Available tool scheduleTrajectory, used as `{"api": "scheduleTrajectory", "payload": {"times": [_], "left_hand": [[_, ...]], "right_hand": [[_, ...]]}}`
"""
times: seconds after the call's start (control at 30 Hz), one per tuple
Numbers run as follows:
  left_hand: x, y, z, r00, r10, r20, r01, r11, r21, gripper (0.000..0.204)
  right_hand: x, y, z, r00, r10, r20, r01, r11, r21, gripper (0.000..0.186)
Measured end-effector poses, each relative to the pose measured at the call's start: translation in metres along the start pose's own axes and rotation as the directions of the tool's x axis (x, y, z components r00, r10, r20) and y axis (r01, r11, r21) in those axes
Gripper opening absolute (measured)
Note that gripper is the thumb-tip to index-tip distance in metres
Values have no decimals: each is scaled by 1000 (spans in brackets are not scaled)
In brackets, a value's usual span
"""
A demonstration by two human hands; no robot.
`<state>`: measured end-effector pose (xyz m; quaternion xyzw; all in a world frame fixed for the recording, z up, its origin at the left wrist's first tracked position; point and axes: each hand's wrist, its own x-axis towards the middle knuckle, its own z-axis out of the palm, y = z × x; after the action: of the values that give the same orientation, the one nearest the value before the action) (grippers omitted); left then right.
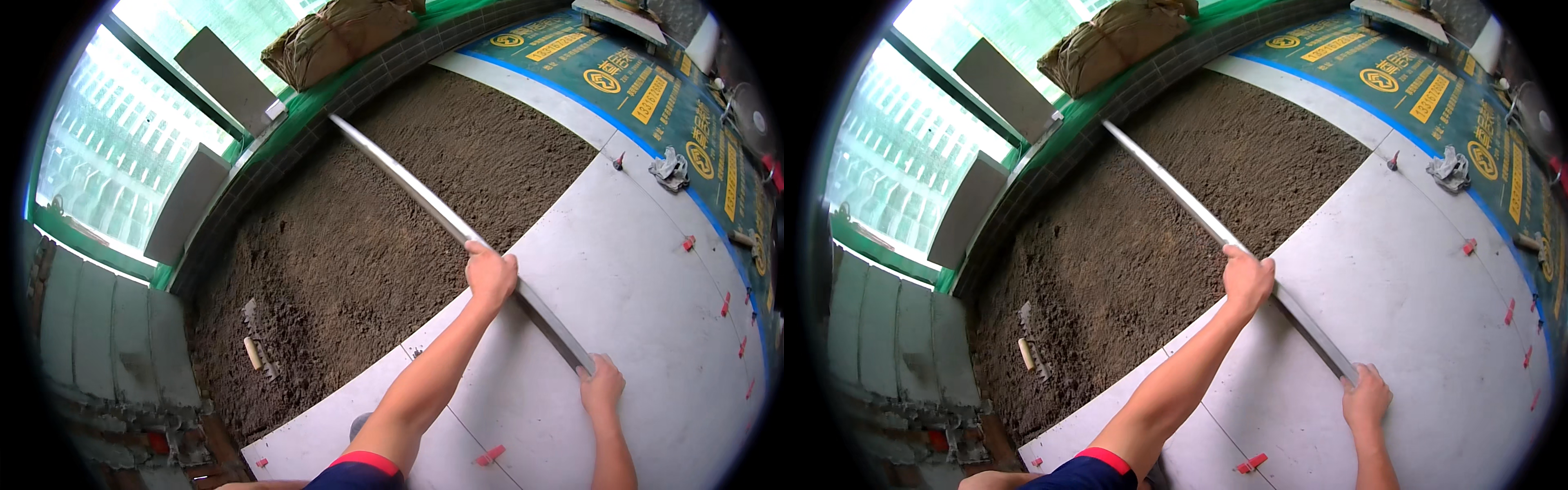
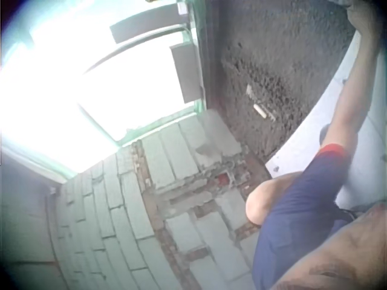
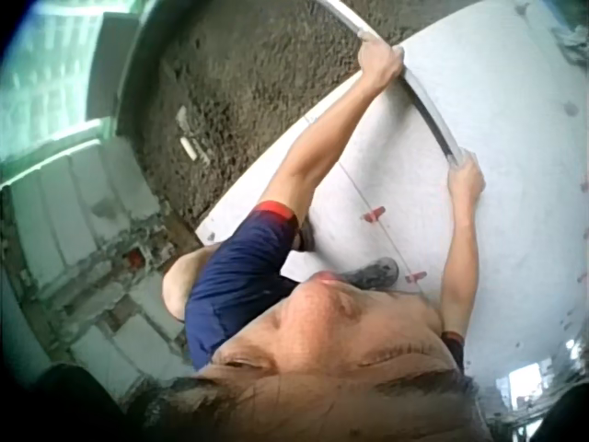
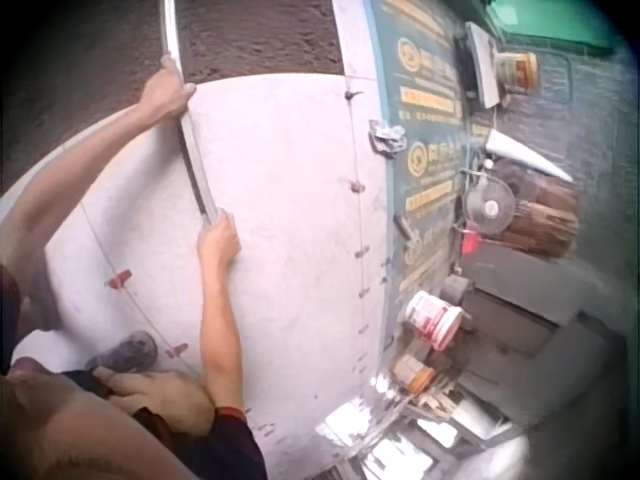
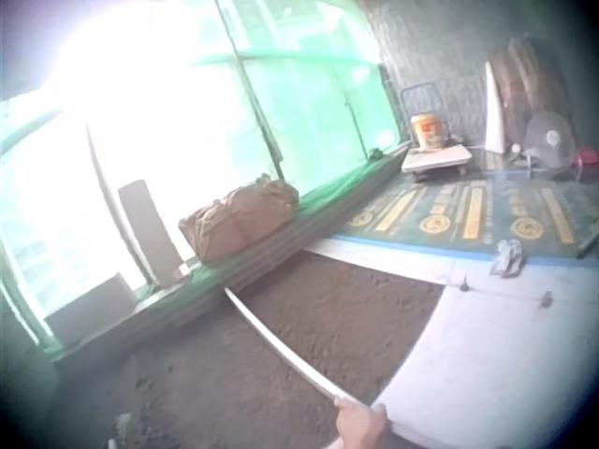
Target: The person levels a layer of wet mortar using a trowel and a long straightedge, then places plastic tile spacers into the mortar bed and measures the area with a tape measure.
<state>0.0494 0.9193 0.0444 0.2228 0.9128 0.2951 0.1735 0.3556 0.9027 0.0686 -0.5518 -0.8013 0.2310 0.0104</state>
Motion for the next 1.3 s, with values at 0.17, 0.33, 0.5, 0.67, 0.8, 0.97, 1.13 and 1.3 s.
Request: {"api": "scheduleTrajectory", "payload": {"times": [0.17,0.33,0.5,0.67,0.8,0.97,1.13,1.3], "left_hand": [[17,22,14,996,88,11,-88,996,16,84],[10,61,33,966,254,53,-254,967,4,87],[31,84,53,949,281,141,-262,955,-142,89],[49,61,48,968,202,149,-179,972,-154,99],[20,36,35,991,110,73,-93,974,-205,87],[-30,-14,20,998,65,-2,-63,973,-223,88],[-93,-72,-13,999,-2,-52,-9,979,-205,79],[-165,-105,-54,975,-208,-80,165,916,-365,62]], "right_hand": [[3,2,-1,1000,9,-9,-9,999,34,35],[-1,24,-6,991,117,-61,-116,993,31,34],[11,25,-3,973,86,-213,-90,996,-12,34],[29,17,3,982,63,-181,-73,996,-47,36],[19,17,-5,995,-4,-104,-8,994,-112,39],[-15,33,-6,991,-132,-35,125,980,-155,41],[-58,40,1,968,-244,53,249,958,-144,41],[-86,53,10,945,-325,36,327,934,-142,41]]}}
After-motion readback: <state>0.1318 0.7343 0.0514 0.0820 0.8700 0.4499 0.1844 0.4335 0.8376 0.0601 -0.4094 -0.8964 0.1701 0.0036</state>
